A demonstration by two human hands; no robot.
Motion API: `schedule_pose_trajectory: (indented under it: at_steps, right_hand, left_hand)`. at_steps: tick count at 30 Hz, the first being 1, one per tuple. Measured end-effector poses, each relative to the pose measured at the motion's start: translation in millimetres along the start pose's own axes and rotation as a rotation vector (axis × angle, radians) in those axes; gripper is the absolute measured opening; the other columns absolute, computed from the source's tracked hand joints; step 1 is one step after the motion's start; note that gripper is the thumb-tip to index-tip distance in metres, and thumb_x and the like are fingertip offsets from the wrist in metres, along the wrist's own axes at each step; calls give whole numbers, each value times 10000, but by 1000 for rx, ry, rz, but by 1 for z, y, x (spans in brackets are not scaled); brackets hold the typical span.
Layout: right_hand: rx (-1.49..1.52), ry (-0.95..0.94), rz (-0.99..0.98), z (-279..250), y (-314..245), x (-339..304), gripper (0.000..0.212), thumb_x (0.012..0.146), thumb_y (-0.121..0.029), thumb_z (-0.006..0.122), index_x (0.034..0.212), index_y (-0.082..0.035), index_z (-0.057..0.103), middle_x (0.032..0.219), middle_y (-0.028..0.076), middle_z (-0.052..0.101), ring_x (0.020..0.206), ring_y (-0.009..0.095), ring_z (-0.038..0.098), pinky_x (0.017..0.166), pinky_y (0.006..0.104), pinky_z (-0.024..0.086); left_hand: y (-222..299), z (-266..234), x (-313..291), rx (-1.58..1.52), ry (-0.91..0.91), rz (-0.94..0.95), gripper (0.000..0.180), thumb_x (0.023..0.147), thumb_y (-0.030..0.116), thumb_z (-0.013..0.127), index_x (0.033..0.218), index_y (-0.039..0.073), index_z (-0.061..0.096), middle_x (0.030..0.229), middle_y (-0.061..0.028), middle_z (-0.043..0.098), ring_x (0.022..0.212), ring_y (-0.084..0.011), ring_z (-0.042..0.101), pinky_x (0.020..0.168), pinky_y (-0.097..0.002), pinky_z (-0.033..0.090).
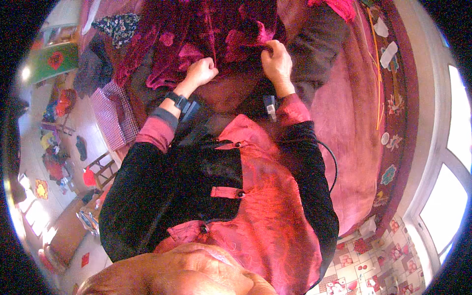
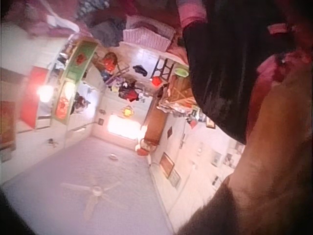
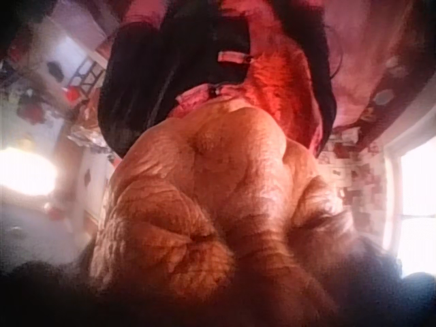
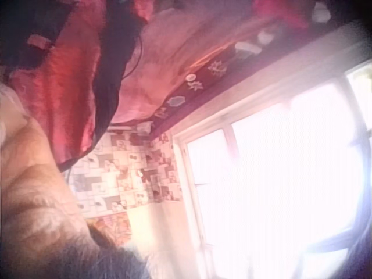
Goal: The person lies on a bed and folds a maroon velvet garment with floral embroidery. They smooth the fabric, fold the sides and sleeves, then fold the garment in half and place it on the bed.
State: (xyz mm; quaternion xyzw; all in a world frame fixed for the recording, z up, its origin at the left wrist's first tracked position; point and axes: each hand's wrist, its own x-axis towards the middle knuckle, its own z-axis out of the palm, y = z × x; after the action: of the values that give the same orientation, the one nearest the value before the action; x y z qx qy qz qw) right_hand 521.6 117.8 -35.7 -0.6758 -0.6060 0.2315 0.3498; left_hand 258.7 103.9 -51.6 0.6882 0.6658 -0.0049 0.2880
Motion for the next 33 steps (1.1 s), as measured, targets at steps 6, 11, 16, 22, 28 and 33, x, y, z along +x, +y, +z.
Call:
schedule_pose_trajectory:
  at_steps: [6, 11, 16, 22, 28, 33]
  right_hand:
    - [108, -45, -243, -3, -15, -6, 226, 806, -103, 673, 1025, -49, 656, 945, 133, 665, 829, 290, 672, 725, 351, 531]
    - [135, -170, -289, 3, -40, -13, 212, 805, -96, 677, 1010, -56, 639, 903, 142, 612, 787, 341, 633, 677, 388, 519]
    - [242, -271, -389, 11, -55, -20, 211, 819, -79, 619, 1028, -79, 651, 965, 137, 645, 879, 367, 652, 743, 434, 538]
    - [446, -185, -1, 19, -45, -6, 293, 892, -217, 665, 1095, -10, 627, 999, 163, 687, 886, 268, 683, 787, 362, 537]
    - [1132, -617, 744, 40, -60, 25, 343, 929, -289, 656, 1106, 4, 633, 960, 134, 696, 798, 210, 667, 706, 358, 553]
    - [1227, -609, 767, 55, -83, 61, 169, 958, -115, 540, 1007, 15, 635, 868, 145, 696, 691, 224, 661, 599, 332, 556]
  left_hand:
    - [29, -14, -14, -136, 247, 153, 307, 864, 329, 711, 992, 81, 583, 1005, -108, 628, 855, -282, 650, 719, -417, 522]
    - [73, -16, 5, -1059, -7, 241, 576, 936, 380, 656, 1351, 10, 505, 1250, -91, 594, 1076, -182, 595, 931, -301, 470]
    - [68, -16, 17, -1362, -58, -63, 260, 948, 187, 610, 1157, 33, 631, 1039, -24, 665, 981, -127, 593, 898, -286, 451]
    - [49, -27, 9, -1327, 35, -52, 166, 984, 233, 567, 1056, 107, 648, 917, 51, 667, 719, -41, 569, 563, -214, 442]
    - [64, -22, -19, -941, -76, 306, 165, 1009, 136, 522, 1070, 48, 647, 940, 67, 602, 864, -45, 538, 787, -224, 460]
    - [58, -37, -34, -891, -131, 376, 183, 1006, 108, 501, 1101, 28, 636, 948, 69, 596, 862, -43, 530, 778, -225, 456]
